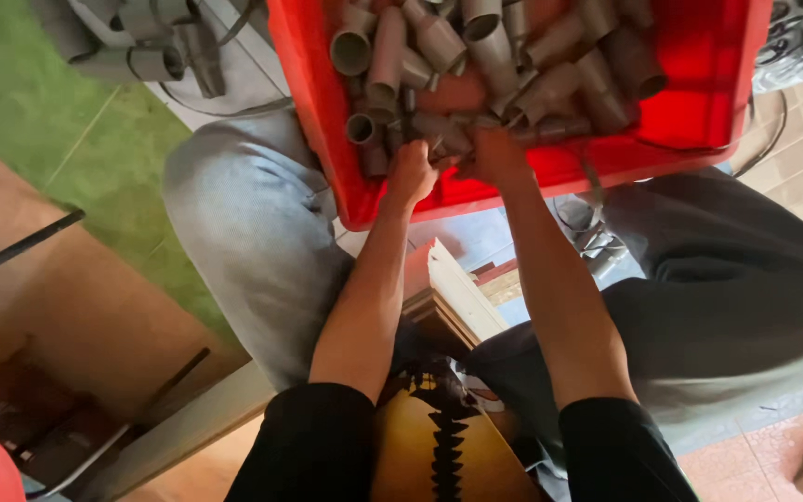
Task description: The person sits on the floor and sorts through a red crate filled with metal pipe fittings. They pick up individual fittings, inspect them, and place them back into the crate or onto the floor.
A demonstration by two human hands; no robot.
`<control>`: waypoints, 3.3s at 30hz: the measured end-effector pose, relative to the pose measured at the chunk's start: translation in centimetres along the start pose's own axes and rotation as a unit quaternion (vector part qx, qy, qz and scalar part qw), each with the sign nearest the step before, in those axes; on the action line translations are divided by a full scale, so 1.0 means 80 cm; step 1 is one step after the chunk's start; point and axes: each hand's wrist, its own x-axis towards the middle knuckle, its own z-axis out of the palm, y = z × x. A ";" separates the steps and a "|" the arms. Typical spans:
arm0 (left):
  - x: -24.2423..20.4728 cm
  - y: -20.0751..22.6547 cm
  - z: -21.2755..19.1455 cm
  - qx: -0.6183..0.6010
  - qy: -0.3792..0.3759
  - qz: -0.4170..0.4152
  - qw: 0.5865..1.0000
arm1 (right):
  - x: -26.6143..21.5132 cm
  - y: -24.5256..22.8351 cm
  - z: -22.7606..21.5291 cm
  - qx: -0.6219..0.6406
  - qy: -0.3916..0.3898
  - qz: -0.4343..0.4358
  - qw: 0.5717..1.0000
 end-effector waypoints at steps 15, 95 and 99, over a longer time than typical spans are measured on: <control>-0.006 -0.012 -0.016 -0.169 0.146 0.134 0.966 | -0.026 0.008 -0.031 0.124 0.126 0.012 0.984; -0.131 0.050 -0.072 -0.155 0.361 0.262 0.881 | -0.147 -0.063 0.004 0.085 0.302 0.081 0.946; -0.122 0.055 -0.069 -0.101 0.348 0.267 0.893 | -0.156 -0.063 0.013 0.092 0.286 -0.090 0.950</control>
